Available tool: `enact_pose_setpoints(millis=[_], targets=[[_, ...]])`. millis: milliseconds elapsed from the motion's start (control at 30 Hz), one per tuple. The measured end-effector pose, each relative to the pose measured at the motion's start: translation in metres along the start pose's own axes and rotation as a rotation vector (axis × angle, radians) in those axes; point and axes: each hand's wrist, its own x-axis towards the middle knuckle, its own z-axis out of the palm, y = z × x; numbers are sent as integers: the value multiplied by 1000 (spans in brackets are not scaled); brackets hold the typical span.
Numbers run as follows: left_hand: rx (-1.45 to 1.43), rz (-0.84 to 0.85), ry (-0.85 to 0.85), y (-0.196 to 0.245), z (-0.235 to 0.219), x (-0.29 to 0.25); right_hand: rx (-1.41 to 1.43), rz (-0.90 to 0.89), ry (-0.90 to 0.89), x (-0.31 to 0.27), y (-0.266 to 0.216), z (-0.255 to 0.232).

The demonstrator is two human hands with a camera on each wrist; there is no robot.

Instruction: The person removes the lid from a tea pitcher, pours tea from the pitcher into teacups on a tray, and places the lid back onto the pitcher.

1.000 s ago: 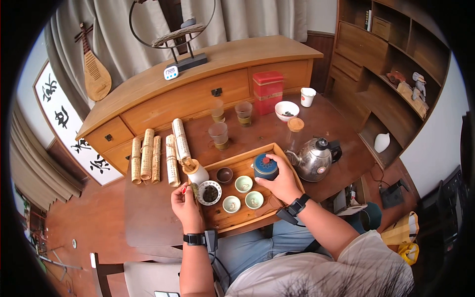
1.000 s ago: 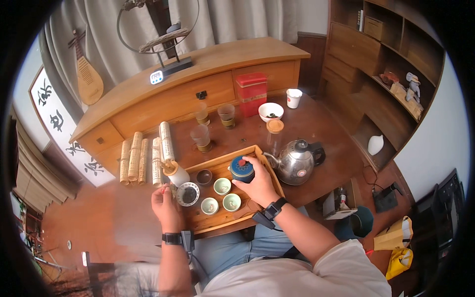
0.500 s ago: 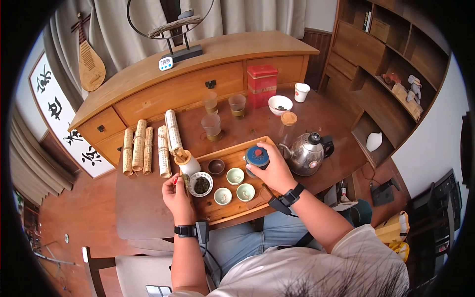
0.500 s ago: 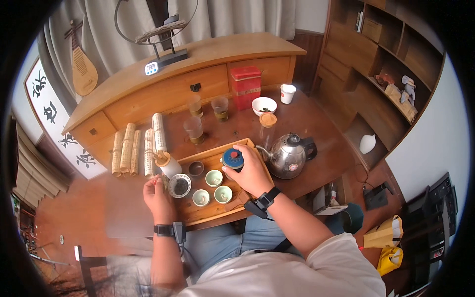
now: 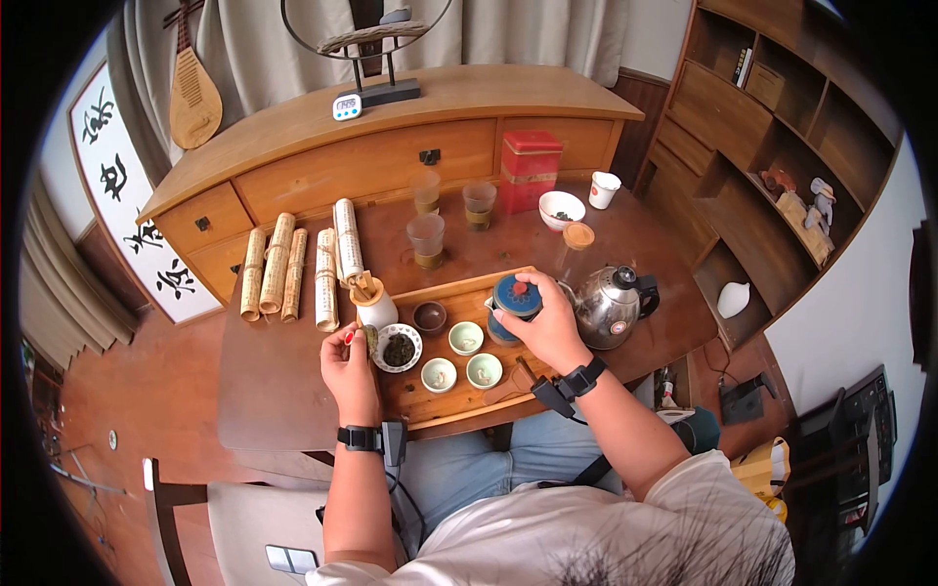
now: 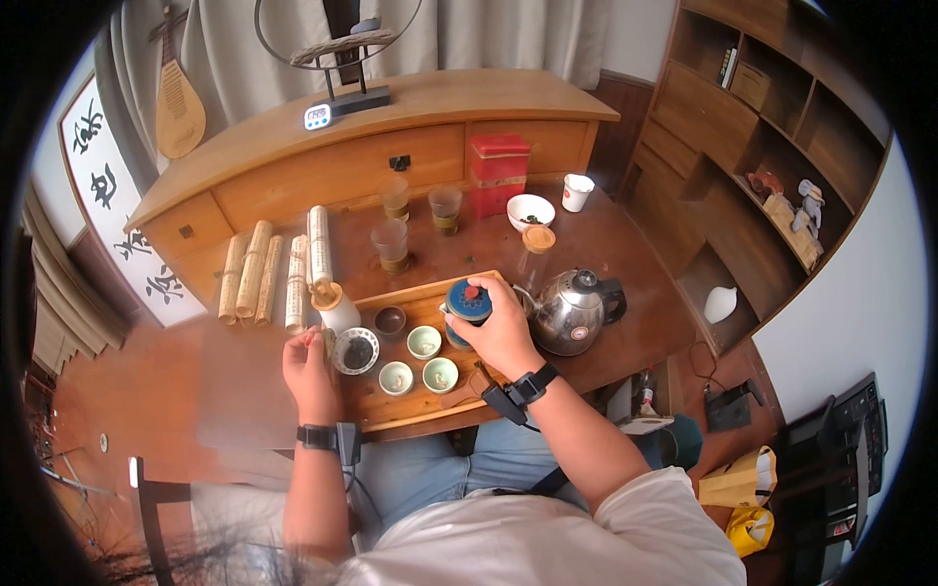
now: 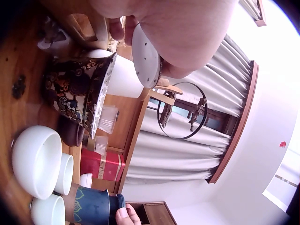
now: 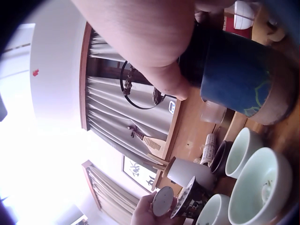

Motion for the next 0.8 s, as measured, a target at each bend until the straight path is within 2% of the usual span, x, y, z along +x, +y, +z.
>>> enact_pose_setpoints(millis=[133,233,500,700,800], targets=[[70,4,8,0,-2,1,22,-39,12,10,-8,-6],[32,-18,-3,-2,-3,2,68,34,-17,20,-17,-12],[12,-11,-3,-6,-6,4,91,32,-33,40,-29,-24],[10,-15,5,0,-3,1,-8,-82,-8,43,-29,-25],[10,-16,1,0,-2,1,61,5,-58,42,-35,-26]])
